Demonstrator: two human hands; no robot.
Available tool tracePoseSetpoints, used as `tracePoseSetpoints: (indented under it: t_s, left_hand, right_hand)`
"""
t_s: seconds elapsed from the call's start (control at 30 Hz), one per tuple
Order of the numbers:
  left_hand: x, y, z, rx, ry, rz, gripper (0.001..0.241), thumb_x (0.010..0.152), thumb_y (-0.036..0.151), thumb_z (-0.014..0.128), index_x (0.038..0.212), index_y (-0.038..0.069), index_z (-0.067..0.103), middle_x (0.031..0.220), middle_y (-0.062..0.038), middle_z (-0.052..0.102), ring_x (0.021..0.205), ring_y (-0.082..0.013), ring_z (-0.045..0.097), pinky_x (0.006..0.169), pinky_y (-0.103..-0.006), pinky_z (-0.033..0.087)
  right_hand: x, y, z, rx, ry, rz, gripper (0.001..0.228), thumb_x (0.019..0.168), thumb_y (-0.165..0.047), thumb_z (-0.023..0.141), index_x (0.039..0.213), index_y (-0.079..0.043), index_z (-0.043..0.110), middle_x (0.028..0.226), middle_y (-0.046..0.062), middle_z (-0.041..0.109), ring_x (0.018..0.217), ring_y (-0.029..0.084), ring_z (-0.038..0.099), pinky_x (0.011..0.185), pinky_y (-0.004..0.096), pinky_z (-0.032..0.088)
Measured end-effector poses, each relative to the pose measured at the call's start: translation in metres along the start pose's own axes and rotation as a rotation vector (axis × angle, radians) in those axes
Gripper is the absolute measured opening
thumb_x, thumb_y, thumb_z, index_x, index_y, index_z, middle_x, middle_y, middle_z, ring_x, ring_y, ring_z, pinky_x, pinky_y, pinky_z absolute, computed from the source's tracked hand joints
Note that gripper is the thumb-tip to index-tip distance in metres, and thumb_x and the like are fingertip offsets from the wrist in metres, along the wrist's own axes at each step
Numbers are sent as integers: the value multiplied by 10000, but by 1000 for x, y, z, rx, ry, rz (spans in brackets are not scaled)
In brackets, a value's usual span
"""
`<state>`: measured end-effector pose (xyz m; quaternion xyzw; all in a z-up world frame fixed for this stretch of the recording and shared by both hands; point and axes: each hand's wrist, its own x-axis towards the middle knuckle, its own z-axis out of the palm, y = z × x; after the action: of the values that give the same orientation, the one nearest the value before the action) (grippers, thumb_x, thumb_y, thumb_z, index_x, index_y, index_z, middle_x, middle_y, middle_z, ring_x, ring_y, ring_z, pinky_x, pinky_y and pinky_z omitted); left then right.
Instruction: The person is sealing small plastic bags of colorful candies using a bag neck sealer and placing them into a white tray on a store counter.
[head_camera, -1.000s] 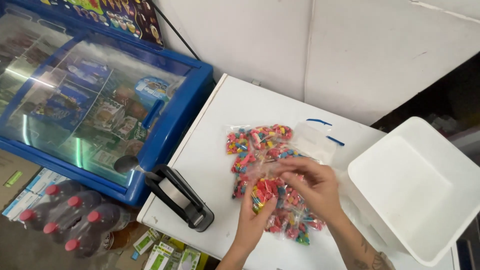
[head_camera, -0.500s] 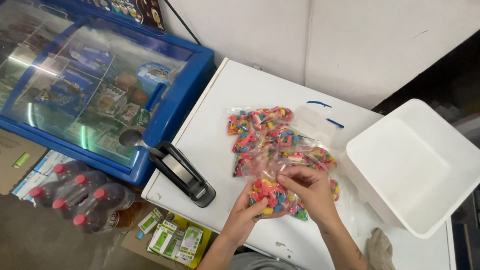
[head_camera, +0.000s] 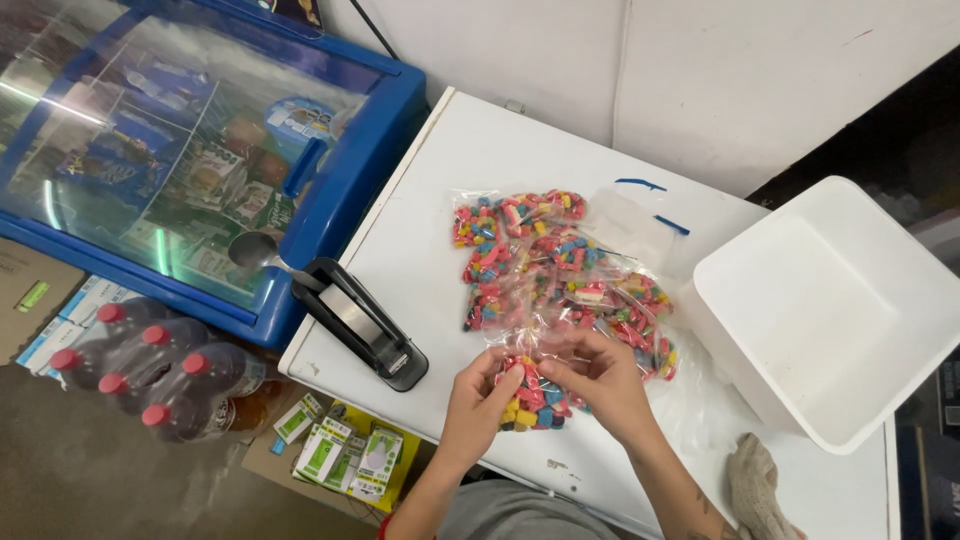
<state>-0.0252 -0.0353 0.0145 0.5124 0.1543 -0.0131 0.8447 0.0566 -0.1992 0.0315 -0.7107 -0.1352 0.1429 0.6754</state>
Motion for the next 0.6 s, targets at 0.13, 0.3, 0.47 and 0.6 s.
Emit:
tracePoseSetpoints:
  t_s: [0.13,0.3,0.47,0.6]
  left_hand:
    - [5,-26,-11,160,-15,-12,95,954,184,673,967,91,685,794,0,669,716,-89,605,679,-257,504]
    - [20,-74,-44,215,-99,-104,217,923,187,695,1104,83,754,1001,-40,773,916,-132,717,799,-272,580]
    - [39,-119,-71,336,-155,-34,275,938,168,662,1174,76,770,1111,-62,800,1032,-146,730,859,-282,593]
    - [46,-109,-68,355,-33,42,230,937,120,725,1152,71,789,1029,-149,812,954,-212,759,832,-336,613]
  right_hand:
    - [-6,1,4,-26,32,92,74,815,-48,839,757,-45,794,656,19,725,612,84,640,588,223,531]
    - [-14,63,-5,-199,-26,112,97,824,-145,835,774,-63,820,658,31,750,586,90,610,564,238,482]
    - [-13,101,-16,-469,-143,66,171,879,-219,752,988,-119,839,918,21,833,801,121,750,720,255,586]
    - [-6,83,-11,-435,-117,102,169,834,-150,825,972,-55,804,760,136,814,742,212,766,705,341,619]
